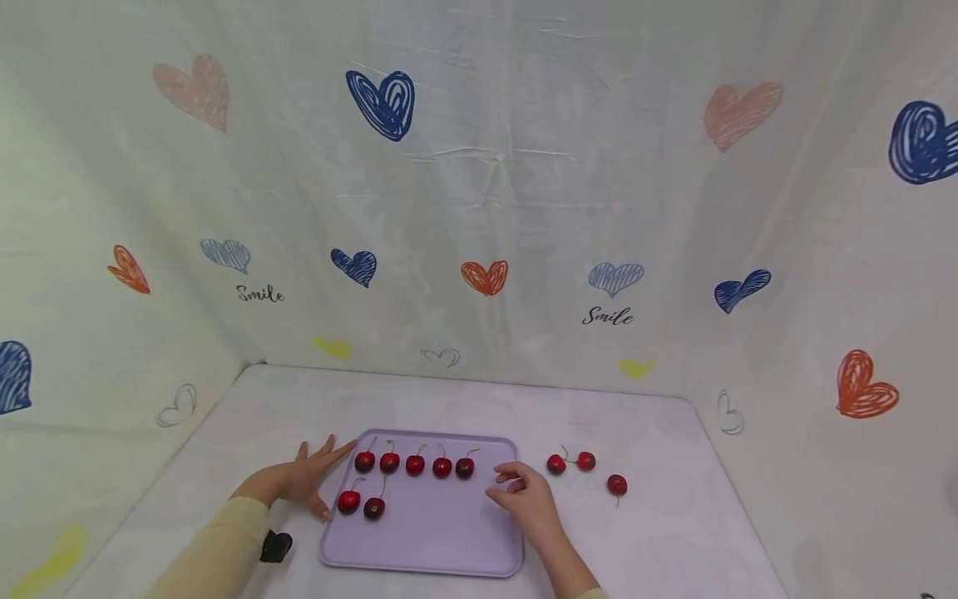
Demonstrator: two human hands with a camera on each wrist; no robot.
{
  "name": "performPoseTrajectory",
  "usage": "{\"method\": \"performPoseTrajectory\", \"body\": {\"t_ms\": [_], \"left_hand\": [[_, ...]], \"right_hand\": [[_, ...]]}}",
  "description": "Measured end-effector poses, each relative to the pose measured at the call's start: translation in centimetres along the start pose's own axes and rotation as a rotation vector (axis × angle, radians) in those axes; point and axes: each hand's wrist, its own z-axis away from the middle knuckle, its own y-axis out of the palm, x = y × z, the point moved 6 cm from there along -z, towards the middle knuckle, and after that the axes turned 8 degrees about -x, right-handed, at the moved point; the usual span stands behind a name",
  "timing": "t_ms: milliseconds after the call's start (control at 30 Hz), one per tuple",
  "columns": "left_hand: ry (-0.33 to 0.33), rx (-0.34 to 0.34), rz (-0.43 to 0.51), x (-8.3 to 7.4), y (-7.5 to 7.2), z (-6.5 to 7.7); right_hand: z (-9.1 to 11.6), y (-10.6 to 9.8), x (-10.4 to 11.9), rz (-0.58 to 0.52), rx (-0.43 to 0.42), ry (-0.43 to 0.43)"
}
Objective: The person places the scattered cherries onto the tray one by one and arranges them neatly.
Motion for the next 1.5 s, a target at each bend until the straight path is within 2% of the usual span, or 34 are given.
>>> {"method": "performPoseTrajectory", "body": {"t_ms": [267,467,700,933,1133,1300,1500], "left_hand": [[0.033,0.005,0.041,-0.2,0.0,0.7],[0.015,0.001,0.028,-0.2,0.0,0.1],[0.004,0.004,0.015,-0.3,-0.6,0.0],[-0.006,-0.001,0.009,-0.3,-0.6,0.1],[0.003,-0.011,-0.008,-0.5,-0.8,0.0],[-0.003,-0.003,0.014,-0.6,-0.6,0.2],[-0.022,-0.009,-0.009,-0.2,0.0,0.3]], "right_hand": [[-0.7,-5.3,-3.9,0.101,-0.172,0.133],[-1.8,-7.8,-5.4,0.162,-0.275,0.156],[-2.8,-7.8,-5.8,0.207,-0.316,0.14],[-3.5,-7.0,-6.1,0.279,-0.31,0.127],[-3.5,-6.7,-6.4,0.327,-0.341,0.158],[-2.8,-6.6,-6.2,0.276,-0.363,0.159],[-1.2,-6.0,-5.1,0.138,-0.351,0.177]]}}
